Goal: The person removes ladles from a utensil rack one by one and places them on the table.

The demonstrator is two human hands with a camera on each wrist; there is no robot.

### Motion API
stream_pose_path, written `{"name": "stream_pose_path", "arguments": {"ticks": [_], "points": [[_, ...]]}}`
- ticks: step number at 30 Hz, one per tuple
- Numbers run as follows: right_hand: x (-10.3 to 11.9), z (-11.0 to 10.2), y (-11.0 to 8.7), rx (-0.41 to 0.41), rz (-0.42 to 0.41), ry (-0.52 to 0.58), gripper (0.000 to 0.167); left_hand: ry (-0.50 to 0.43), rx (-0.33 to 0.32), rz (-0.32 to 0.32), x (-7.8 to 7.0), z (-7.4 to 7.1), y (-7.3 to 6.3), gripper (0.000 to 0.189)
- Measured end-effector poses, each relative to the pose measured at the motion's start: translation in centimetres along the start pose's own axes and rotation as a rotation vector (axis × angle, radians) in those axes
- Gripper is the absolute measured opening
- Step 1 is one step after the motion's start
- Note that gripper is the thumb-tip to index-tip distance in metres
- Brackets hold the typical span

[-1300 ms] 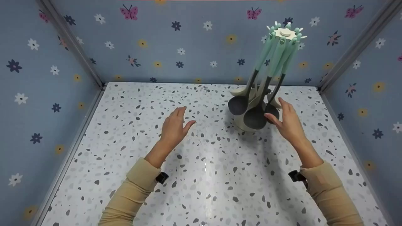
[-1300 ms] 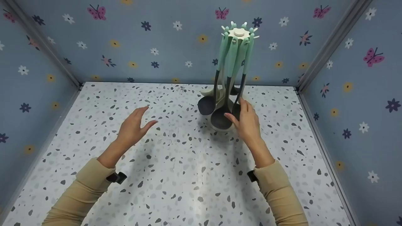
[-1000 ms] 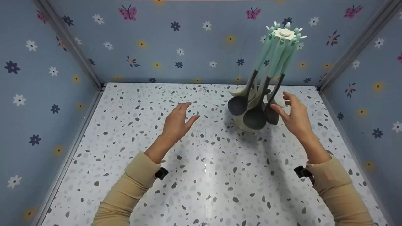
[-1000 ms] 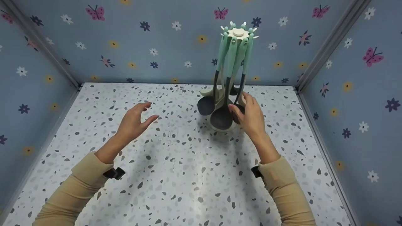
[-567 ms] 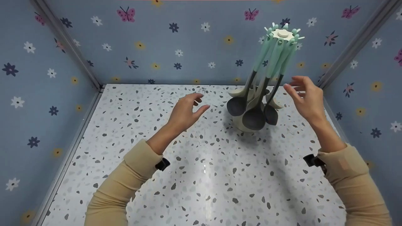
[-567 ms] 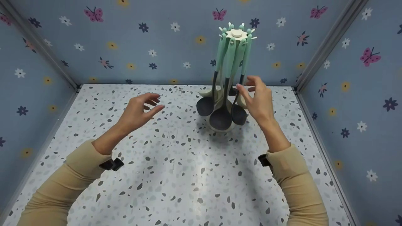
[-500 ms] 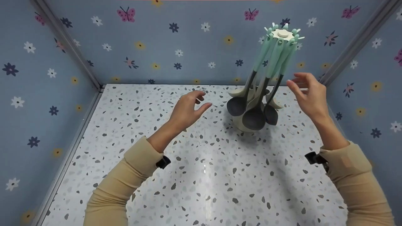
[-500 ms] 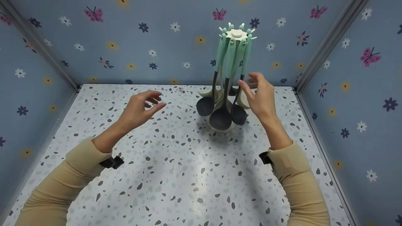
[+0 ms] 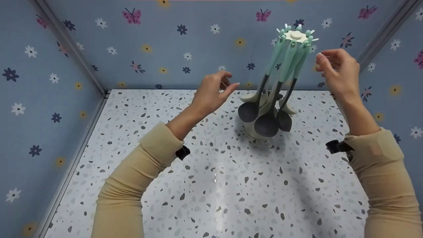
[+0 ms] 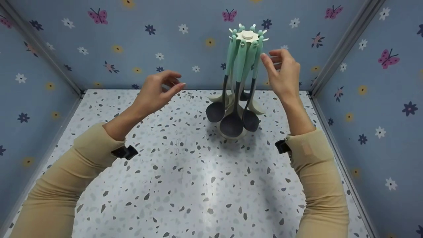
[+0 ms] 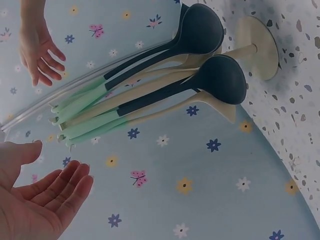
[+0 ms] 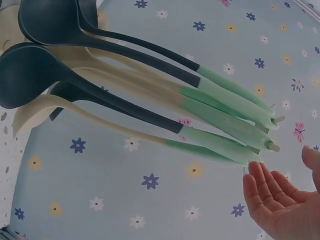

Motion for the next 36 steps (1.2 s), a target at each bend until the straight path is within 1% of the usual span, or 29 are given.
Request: {"name": "stream_pose_path", "arguments": {"ticks": [5,8,14,17,22,25,27,29,31,33,36], "points": [[0.2,-0.5,1.4,-0.011,0.037,0.049,0.034,-0.016,-0.024,-0.009,-1.1,0.2,1.7,0.031],[0.2,-0.8,2.3,-0.028,0.053,0.070,0.032,-0.020,-0.030,-0.032,-1.6,0.5,2.8,0.031],[0.1,-1.2,3.7,-0.044,0.101,0.131,0.019,-0.025,-0.031,-0.078,-2.5,1.2,4.9,0.031],[0.0,-1.2,4.3,-0.030,0.136,0.174,0.016,-0.033,-0.038,-0.082,-3.0,1.5,5.9,0.031],[-0.5,-0.9,5.5,0.018,0.195,0.216,0.020,-0.045,-0.065,-0.077,-3.5,2.0,7.4,0.030],[-1.0,-0.5,6.2,0.046,0.227,0.221,0.024,-0.072,-0.096,-0.076,-3.6,2.4,8.2,0.028],[-1.2,-0.3,6.5,0.056,0.235,0.216,0.025,-0.115,-0.119,-0.071,-3.6,2.7,8.7,0.027],[-1.3,0.0,6.8,0.065,0.244,0.224,0.026,-0.169,-0.134,-0.079,-3.5,3.1,9.2,0.026],[-1.3,0.2,7.1,0.073,0.253,0.226,0.026,-0.226,-0.141,-0.097,-3.4,3.7,9.6,0.026],[-1.4,0.4,7.3,0.087,0.271,0.231,0.027,-0.273,-0.145,-0.144,-3.0,4.3,10.1,0.026],[-1.7,0.7,7.4,0.114,0.305,0.230,0.030,-0.284,-0.159,-0.213,-2.4,5.0,10.7,0.028]]}}
Point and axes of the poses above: each hand's wrist, its own y-axis towards the middle knuckle, its own z-axis out of the palm, x = y × z, the point moved 7 cm from there along y, towards the middle knuckle, and after that the axes turned 15 degrees about -y, right-handed, at the moved point
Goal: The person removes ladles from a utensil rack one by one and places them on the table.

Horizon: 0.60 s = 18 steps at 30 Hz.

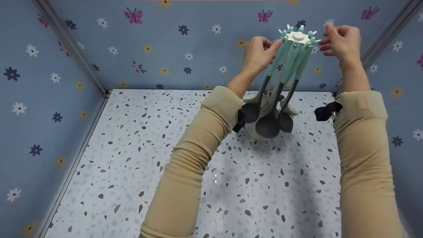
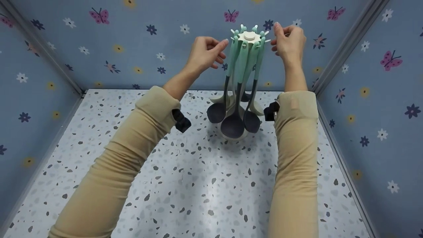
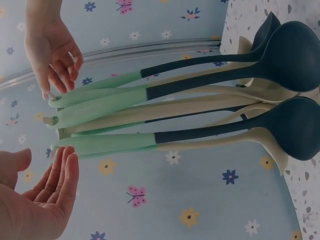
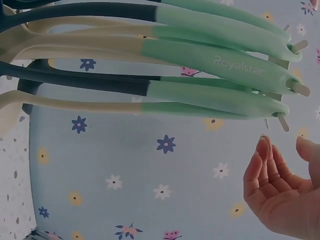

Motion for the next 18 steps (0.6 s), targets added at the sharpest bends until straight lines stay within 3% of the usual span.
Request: {"name": "stream_pose_path", "arguments": {"ticks": [7,14,18], "points": [[-0.2,0.3,0.5,0.073,0.070,-0.048,0.031,0.040,-0.059,-0.079,0.7,0.4,1.3,0.033],[-0.8,0.9,2.9,0.112,0.080,-0.122,0.052,0.067,-0.069,-0.056,0.3,0.8,2.0,0.038],[-1.6,1.0,4.3,0.138,0.100,-0.164,0.049,0.086,-0.064,-0.091,0.3,1.2,2.5,0.038]]}}
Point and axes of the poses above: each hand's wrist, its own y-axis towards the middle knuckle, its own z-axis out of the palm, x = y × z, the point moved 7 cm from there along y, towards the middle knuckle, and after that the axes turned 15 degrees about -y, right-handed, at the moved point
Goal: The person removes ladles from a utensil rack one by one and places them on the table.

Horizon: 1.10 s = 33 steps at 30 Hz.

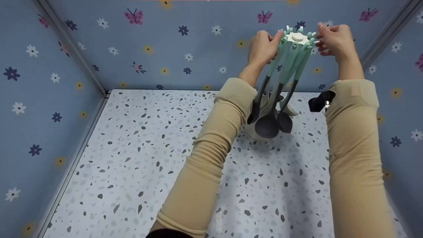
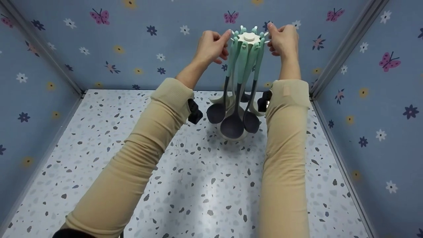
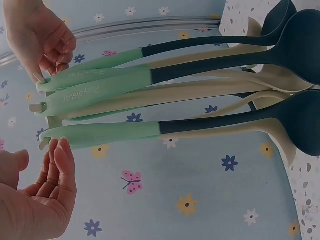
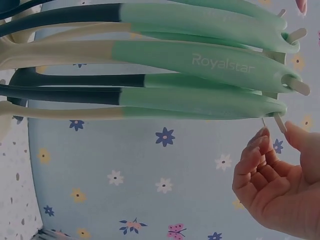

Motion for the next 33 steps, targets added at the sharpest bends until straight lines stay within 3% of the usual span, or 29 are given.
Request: {"name": "stream_pose_path", "arguments": {"ticks": [2,10,16,26,33], "points": [[-0.4,0.1,0.5,0.018,0.009,-0.035,0.051,0.014,0.008,-0.008,0.0,0.1,0.2,0.037],[1.5,0.8,-2.6,0.064,0.042,-0.084,0.034,0.073,0.028,-0.011,-0.3,0.6,0.5,0.039],[1.6,1.3,-2.2,0.077,0.010,-0.126,0.033,0.086,0.044,-0.009,-0.3,1.2,0.5,0.040],[1.8,1.6,-1.8,0.068,-0.024,-0.105,0.024,0.068,0.085,-0.113,0.1,1.8,1.2,0.035],[2.2,1.8,-2.3,0.034,-0.037,-0.126,0.022,0.086,0.108,-0.121,0.0,2.2,1.4,0.028]]}}
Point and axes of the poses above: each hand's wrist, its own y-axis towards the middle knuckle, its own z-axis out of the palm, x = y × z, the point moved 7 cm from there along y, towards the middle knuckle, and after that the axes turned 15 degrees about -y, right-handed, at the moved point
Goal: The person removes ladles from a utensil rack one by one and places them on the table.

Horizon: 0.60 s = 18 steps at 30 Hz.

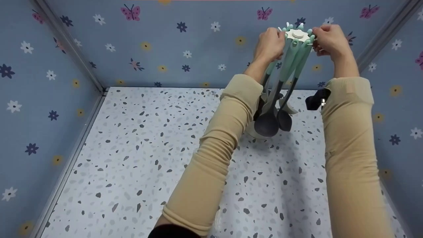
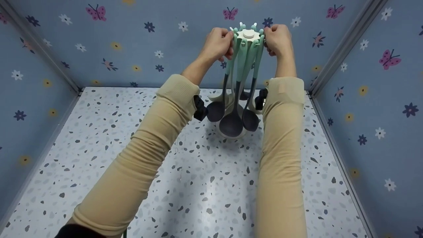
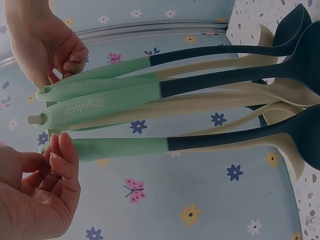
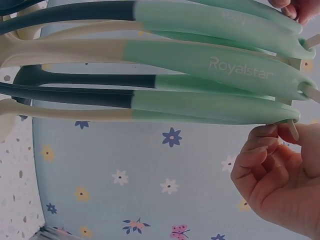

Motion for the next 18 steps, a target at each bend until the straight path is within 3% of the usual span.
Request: {"name": "stream_pose_path", "arguments": {"ticks": [10,18], "points": [[0.2,0.3,-0.2,0.005,-0.039,0.047,0.020,-0.015,-0.029,0.031,0.0,-0.1,-0.1,0.029],[0.7,0.6,-0.8,0.014,-0.069,0.178,0.021,-0.013,-0.088,0.133,0.0,-1.0,-0.9,0.039]]}}
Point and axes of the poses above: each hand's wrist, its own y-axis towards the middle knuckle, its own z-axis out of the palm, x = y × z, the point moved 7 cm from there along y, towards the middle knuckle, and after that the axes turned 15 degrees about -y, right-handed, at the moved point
